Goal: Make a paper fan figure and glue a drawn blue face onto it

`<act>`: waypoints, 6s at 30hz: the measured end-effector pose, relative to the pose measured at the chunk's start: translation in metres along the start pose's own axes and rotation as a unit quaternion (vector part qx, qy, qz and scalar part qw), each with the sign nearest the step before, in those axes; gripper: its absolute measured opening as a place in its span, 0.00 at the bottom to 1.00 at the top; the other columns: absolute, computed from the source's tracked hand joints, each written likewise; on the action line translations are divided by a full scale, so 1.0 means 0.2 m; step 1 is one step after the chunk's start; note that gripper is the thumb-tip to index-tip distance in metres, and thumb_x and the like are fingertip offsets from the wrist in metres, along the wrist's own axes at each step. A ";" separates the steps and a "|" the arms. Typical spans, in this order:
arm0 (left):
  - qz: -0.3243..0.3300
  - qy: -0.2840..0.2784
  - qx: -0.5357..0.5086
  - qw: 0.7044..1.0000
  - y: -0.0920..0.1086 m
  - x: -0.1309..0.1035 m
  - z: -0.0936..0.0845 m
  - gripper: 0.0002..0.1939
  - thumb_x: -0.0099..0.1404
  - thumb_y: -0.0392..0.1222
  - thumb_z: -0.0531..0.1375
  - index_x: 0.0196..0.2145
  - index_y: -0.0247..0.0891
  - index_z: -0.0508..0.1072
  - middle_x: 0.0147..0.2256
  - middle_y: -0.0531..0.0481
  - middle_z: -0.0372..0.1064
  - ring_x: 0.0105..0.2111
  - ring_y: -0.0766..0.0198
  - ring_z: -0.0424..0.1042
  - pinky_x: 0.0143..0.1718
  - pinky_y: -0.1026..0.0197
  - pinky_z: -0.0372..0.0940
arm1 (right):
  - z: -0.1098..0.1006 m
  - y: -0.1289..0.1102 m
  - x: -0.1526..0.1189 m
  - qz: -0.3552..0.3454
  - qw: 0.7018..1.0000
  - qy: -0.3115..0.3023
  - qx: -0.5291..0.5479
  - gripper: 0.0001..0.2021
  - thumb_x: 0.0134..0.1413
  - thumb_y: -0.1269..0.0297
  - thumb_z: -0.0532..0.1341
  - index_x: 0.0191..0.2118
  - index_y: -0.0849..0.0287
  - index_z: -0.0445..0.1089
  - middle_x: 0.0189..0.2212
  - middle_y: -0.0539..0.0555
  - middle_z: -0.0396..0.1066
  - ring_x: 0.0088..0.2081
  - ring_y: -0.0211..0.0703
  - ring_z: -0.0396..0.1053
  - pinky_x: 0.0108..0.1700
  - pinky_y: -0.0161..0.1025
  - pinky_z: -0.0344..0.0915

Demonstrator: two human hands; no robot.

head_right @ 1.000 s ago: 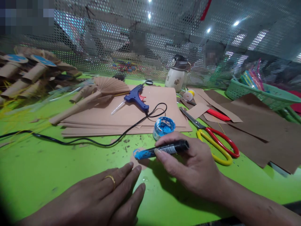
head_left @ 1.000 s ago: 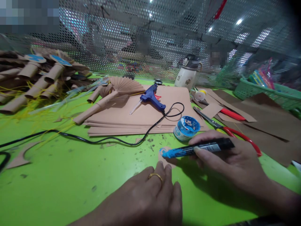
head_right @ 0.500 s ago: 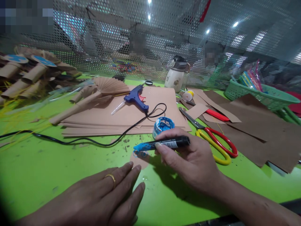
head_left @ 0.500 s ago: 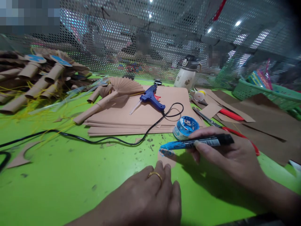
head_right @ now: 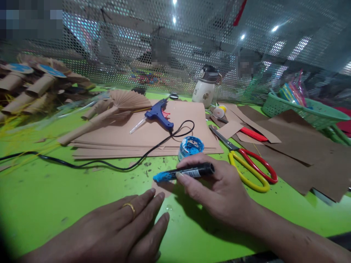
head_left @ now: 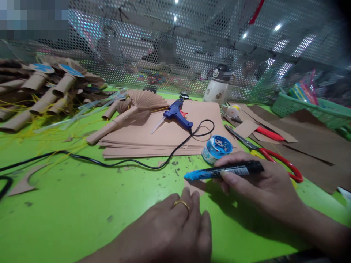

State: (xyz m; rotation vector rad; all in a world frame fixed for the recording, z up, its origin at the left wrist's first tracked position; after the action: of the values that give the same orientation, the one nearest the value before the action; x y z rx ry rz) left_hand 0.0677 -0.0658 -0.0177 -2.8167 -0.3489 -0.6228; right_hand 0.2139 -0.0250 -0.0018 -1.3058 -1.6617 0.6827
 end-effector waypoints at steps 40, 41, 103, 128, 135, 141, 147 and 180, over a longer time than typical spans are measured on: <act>-0.003 0.005 0.006 1.000 -0.01 0.00 0.00 0.08 0.66 0.36 0.53 0.39 0.33 0.71 0.40 0.38 0.75 0.42 0.52 0.74 0.40 0.54 0.71 | 0.00 -0.03 0.00 -0.006 1.000 -0.007 -0.015 0.04 0.55 0.66 0.63 0.38 0.55 0.71 0.23 0.49 0.70 0.22 0.37 0.68 0.23 0.33 0.65; -0.002 0.006 0.004 1.000 -0.01 0.00 0.00 0.09 0.66 0.35 0.52 0.38 0.33 0.71 0.40 0.38 0.75 0.42 0.52 0.74 0.39 0.54 0.71 | 0.01 -0.02 0.01 -0.006 1.000 -0.012 -0.012 0.05 0.55 0.66 0.63 0.38 0.55 0.71 0.23 0.49 0.71 0.22 0.37 0.69 0.23 0.33 0.66; -0.009 0.024 0.011 1.000 -0.01 0.00 0.00 0.13 0.66 0.34 0.47 0.37 0.32 0.71 0.40 0.38 0.75 0.40 0.52 0.75 0.37 0.54 0.72 | -0.01 -0.01 0.00 -0.017 1.000 0.019 -0.004 0.05 0.57 0.66 0.62 0.40 0.55 0.71 0.23 0.48 0.70 0.22 0.36 0.69 0.23 0.32 0.66; -0.020 0.023 -0.014 0.999 -0.04 0.00 0.00 0.14 0.68 0.36 0.46 0.39 0.32 0.71 0.40 0.37 0.75 0.41 0.55 0.74 0.41 0.56 0.72 | -0.05 -0.02 -0.01 0.000 0.998 0.059 0.016 0.03 0.55 0.69 0.62 0.37 0.55 0.72 0.23 0.47 0.71 0.21 0.33 0.69 0.22 0.29 0.66; -0.004 0.028 -0.004 1.000 -0.01 -0.01 -0.01 0.14 0.67 0.33 0.46 0.38 0.32 0.71 0.40 0.37 0.75 0.41 0.54 0.75 0.39 0.54 0.72 | -0.06 -0.04 -0.01 -0.024 0.997 0.070 -0.032 0.03 0.55 0.69 0.62 0.36 0.56 0.72 0.21 0.47 0.71 0.21 0.34 0.69 0.22 0.30 0.65; -0.016 0.014 -0.026 0.999 -0.03 -0.01 0.01 0.15 0.68 0.34 0.45 0.38 0.32 0.71 0.41 0.36 0.74 0.42 0.52 0.75 0.40 0.54 0.72 | -0.15 -0.07 -0.03 -0.038 0.988 0.139 -0.052 0.04 0.54 0.70 0.62 0.34 0.54 0.72 0.27 0.49 0.73 0.24 0.36 0.71 0.26 0.32 0.69; -0.052 0.011 -0.055 0.997 -0.05 -0.04 0.03 0.12 0.67 0.36 0.49 0.42 0.34 0.70 0.43 0.39 0.74 0.45 0.53 0.74 0.44 0.55 0.72 | -0.15 -0.08 -0.03 -0.045 0.987 0.139 -0.072 0.03 0.55 0.70 0.62 0.32 0.55 0.71 0.25 0.47 0.71 0.22 0.34 0.69 0.25 0.30 0.68; -0.045 0.019 -0.066 0.997 -0.04 -0.06 0.04 0.10 0.66 0.39 0.54 0.44 0.36 0.69 0.45 0.41 0.73 0.47 0.56 0.72 0.51 0.55 0.67 | -0.10 -0.07 0.00 -0.051 0.990 0.105 -0.075 0.02 0.55 0.69 0.61 0.32 0.57 0.72 0.22 0.48 0.70 0.20 0.35 0.67 0.24 0.34 0.65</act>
State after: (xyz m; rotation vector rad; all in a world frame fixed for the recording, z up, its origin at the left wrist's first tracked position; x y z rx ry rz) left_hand 0.0583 -0.0584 -0.0286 -2.9240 -0.4464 -0.7430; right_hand 0.2254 -0.0315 0.0193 -1.3384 -1.6177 0.3516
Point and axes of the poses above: each hand's wrist, its own x-axis towards the middle knuckle, its own z-axis out of the palm, y = z × x, the point moved 8 cm from there along x, towards the middle knuckle
